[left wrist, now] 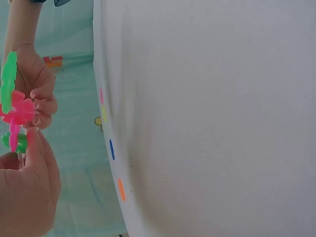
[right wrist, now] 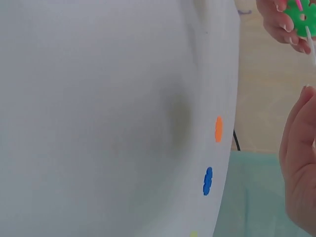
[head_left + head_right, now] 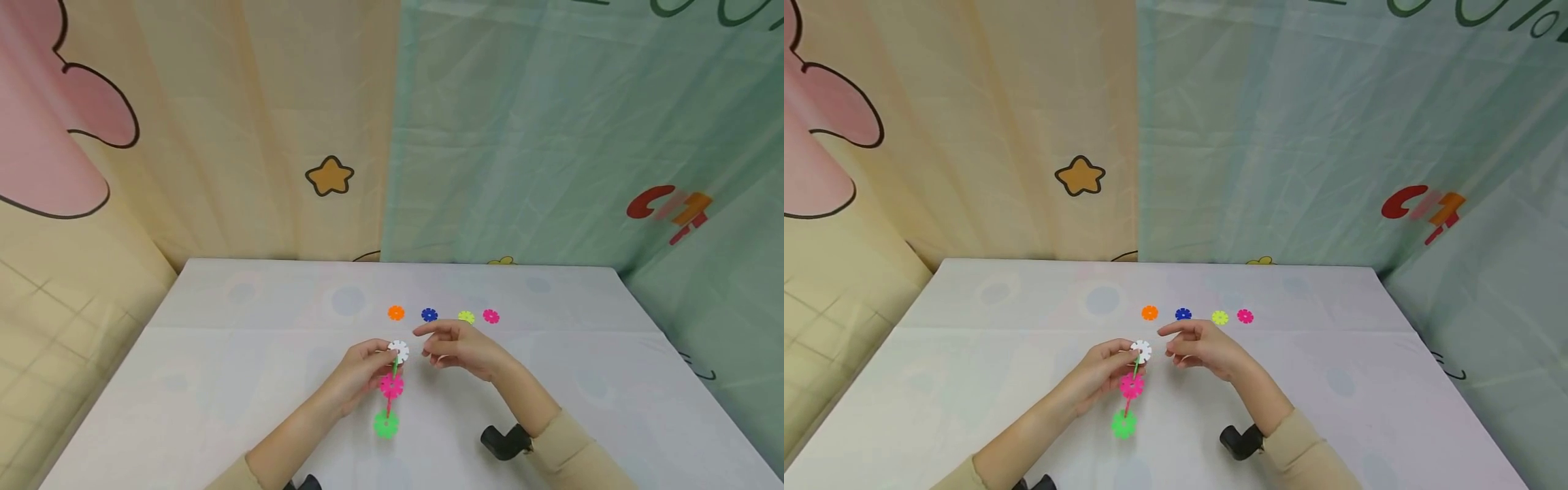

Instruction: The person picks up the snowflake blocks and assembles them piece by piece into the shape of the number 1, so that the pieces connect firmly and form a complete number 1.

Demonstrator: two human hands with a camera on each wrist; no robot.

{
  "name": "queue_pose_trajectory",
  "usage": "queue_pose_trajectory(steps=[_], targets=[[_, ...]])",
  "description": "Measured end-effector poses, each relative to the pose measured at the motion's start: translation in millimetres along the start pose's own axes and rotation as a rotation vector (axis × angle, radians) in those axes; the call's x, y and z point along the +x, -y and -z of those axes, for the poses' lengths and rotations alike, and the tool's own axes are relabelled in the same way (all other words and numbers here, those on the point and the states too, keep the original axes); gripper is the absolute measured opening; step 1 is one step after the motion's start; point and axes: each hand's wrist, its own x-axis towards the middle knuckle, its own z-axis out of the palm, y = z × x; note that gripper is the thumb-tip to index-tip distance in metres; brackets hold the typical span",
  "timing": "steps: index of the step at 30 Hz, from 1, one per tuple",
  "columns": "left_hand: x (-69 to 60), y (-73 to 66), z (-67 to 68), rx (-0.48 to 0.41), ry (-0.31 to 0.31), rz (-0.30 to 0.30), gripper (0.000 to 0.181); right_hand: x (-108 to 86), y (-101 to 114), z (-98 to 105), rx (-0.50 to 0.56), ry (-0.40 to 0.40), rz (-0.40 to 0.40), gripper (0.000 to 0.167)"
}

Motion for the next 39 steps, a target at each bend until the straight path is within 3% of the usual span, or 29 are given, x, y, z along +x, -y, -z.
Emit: queue_pose_trajectory(steps=[14, 26, 33, 39], targets=[[-1.2, 1.8, 1.5, -0.009, 0.000, 0.002, 0.025, -19.2, -5, 49, 0.022, -0.068, -0.004, 0.027], [-0.9, 1.9, 2.7, -0.030, 0.023, -0.001, 0.025, -31.3, -14, 89, 0.082, -0.214, -0.078, 0.042], [0.1, 0.2, 3.5, -0.001, 0.012, -0.005, 0.028, -23.4, -27, 106, 0.237, -0.353, -0.127, 0.052], [-0.2, 1.3, 3.8, 0.004, -0.002, 0.007, 0.027, -11.2, -44, 113, 0.034, -0.589, -0.239, 0.047]])
